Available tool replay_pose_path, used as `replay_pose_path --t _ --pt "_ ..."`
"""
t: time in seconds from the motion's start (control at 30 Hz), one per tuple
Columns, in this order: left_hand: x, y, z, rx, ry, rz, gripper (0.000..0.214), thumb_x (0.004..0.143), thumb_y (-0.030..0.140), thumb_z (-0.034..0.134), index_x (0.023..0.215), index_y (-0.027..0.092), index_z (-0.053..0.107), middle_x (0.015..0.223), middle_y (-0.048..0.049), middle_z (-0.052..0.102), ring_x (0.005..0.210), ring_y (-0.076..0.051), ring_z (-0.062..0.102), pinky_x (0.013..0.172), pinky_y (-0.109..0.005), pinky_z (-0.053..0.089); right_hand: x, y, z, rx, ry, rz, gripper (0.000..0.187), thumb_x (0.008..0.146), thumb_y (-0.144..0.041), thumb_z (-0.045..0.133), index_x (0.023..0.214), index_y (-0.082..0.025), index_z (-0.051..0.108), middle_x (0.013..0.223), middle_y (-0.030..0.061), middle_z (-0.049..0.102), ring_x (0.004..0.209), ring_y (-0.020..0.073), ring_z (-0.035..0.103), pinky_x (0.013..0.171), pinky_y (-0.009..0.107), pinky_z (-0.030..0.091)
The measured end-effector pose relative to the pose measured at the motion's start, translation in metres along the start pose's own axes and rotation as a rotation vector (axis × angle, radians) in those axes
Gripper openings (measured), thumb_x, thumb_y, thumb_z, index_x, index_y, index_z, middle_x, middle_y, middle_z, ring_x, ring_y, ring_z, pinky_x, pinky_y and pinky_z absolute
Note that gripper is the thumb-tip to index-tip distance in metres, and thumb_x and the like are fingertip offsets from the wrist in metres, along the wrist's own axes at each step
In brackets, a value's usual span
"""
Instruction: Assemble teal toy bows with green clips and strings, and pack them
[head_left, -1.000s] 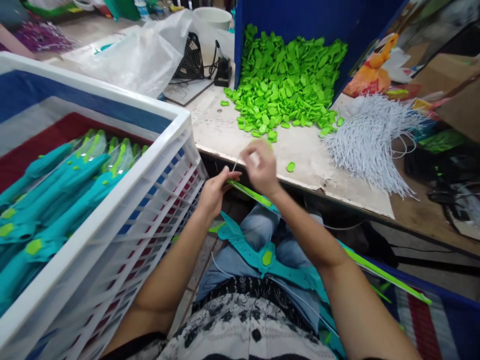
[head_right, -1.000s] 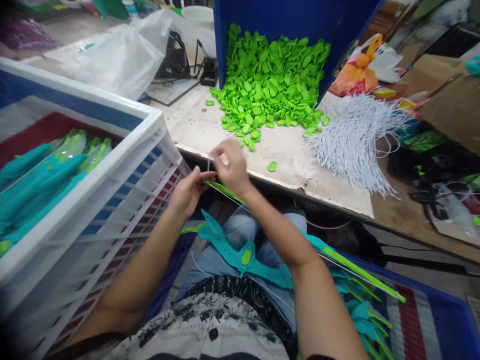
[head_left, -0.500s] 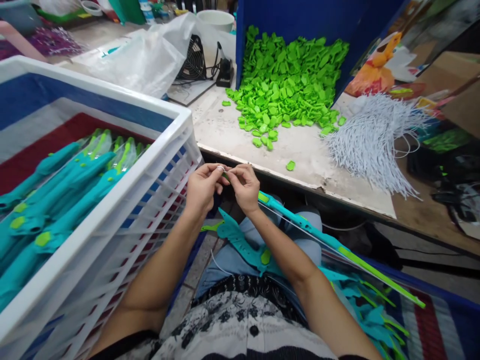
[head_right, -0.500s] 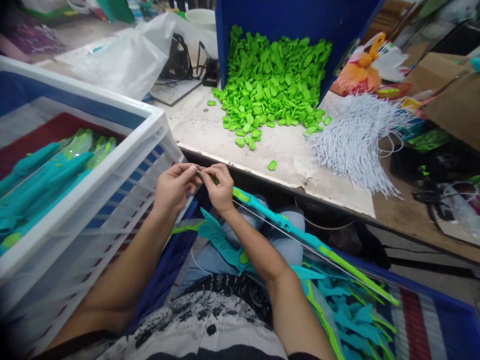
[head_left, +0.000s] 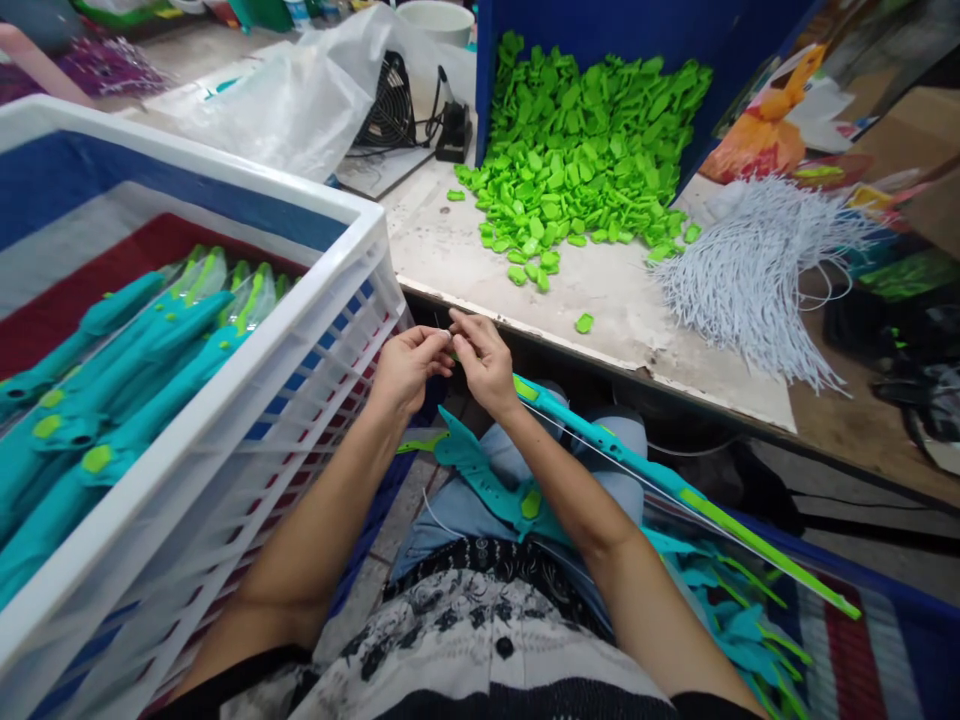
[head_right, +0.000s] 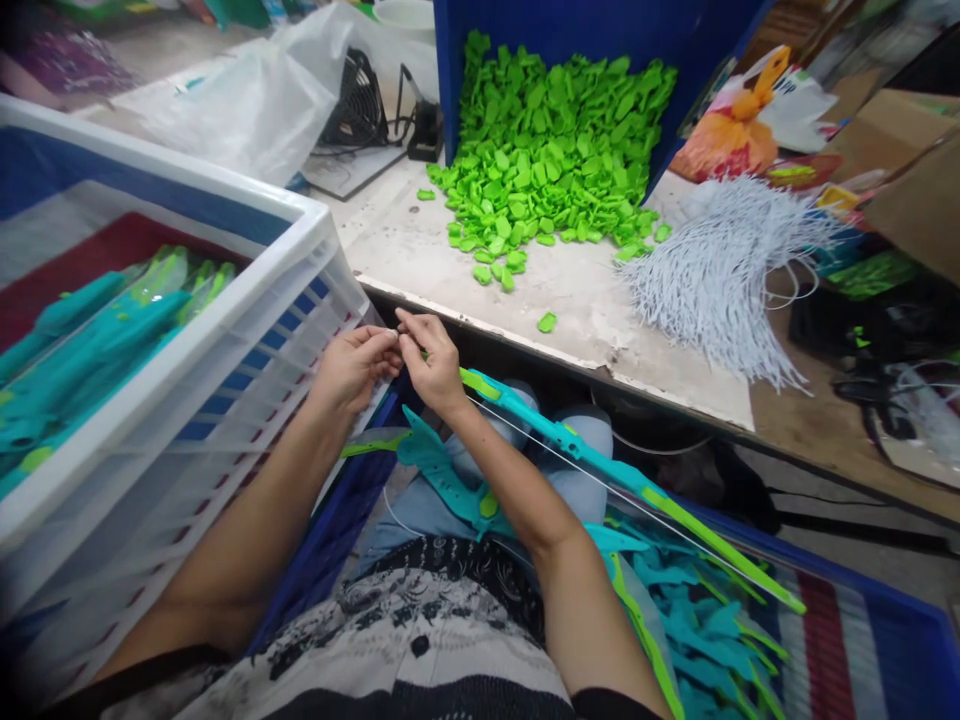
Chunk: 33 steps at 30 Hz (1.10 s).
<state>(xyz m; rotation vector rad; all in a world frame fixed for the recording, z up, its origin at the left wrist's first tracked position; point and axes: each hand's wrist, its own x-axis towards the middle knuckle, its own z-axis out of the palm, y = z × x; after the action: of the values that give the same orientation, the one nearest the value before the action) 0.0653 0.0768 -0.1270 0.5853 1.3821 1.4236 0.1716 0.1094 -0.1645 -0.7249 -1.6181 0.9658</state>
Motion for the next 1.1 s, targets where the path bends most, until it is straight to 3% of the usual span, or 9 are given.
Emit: replay_pose_path --t 0.1,0.27,0.43,0.63,0.8,0.93,1.1 --pt "0.003 -0.004 0.001 -0.085 0.033 -0.039 0.018 0.057 0.024 0.071 0.062 0.013 0.057 0.055 0.0018 0.059 0.050 -0.009 0.057 0.048 -0.020 0.048 0.001 0.004 -0.001 -0.065 0.020 -0.042 0.019 0.089 -0.026 0.053 0.100 -0.023 0.068 0.093 0.0035 0.058 0.087 0.0122 0.058 0.078 0.026 0.050" --pt "0.006 -0.001 -0.006 -0.151 -0.066 -0.137 0.011 0.057 0.019 0.066 0.064 0.011 0.064 0.065 -0.0023 0.066 0.063 -0.013 0.063 0.062 -0.026 0.054 0.006 0.013 -0.008 -0.154 -0.030 -0.138 0.017 0.089 -0.028 0.053 0.090 -0.020 0.069 0.088 0.0039 0.060 0.083 0.0121 0.059 0.076 0.026 0.051" --pt "0.000 0.000 -0.006 0.027 -0.110 -0.009 0.021 0.054 0.021 0.076 0.070 0.011 0.067 0.066 -0.0021 0.066 0.060 -0.012 0.062 0.062 -0.026 0.054 0.002 0.014 -0.013 -0.256 -0.102 -0.188 0.020 0.092 -0.027 0.046 0.091 -0.020 0.064 0.093 0.0062 0.060 0.088 0.0145 0.058 0.081 0.030 0.050" --pt "0.002 -0.007 -0.004 0.252 -0.079 0.122 0.024 0.060 0.031 0.075 0.072 0.013 0.066 0.058 0.0008 0.059 0.048 -0.008 0.051 0.045 -0.019 0.042 -0.005 0.015 -0.012 -0.225 -0.025 -0.075 0.016 0.092 -0.025 0.043 0.086 -0.020 0.057 0.089 0.0064 0.057 0.088 0.0166 0.054 0.081 0.033 0.046" --pt "0.005 -0.015 -0.009 0.300 -0.097 0.079 0.021 0.061 0.033 0.074 0.070 0.014 0.072 0.052 0.0020 0.055 0.044 -0.005 0.037 0.042 -0.019 0.026 -0.011 0.017 -0.016 -0.299 -0.027 -0.097 0.016 0.093 -0.023 0.041 0.081 -0.020 0.051 0.082 0.0044 0.053 0.082 0.0147 0.051 0.076 0.029 0.044" --pt "0.007 -0.026 -0.013 0.320 -0.102 0.087 0.018 0.061 0.032 0.073 0.069 0.016 0.073 0.056 0.0010 0.058 0.050 -0.007 0.042 0.048 -0.021 0.030 -0.020 0.022 -0.015 -0.439 -0.072 -0.122 0.018 0.093 -0.023 0.039 0.079 -0.020 0.049 0.080 0.0045 0.050 0.080 0.0152 0.049 0.075 0.028 0.042" --pt "-0.010 -0.047 -0.026 0.466 0.022 0.288 0.018 0.071 0.033 0.066 0.078 0.018 0.074 0.080 -0.0034 0.067 0.073 -0.013 0.057 0.063 -0.021 0.042 -0.036 0.038 -0.005 -0.486 -0.126 -0.062 0.019 0.094 -0.024 0.037 0.080 -0.019 0.050 0.081 0.0053 0.051 0.078 0.0160 0.048 0.074 0.028 0.040"
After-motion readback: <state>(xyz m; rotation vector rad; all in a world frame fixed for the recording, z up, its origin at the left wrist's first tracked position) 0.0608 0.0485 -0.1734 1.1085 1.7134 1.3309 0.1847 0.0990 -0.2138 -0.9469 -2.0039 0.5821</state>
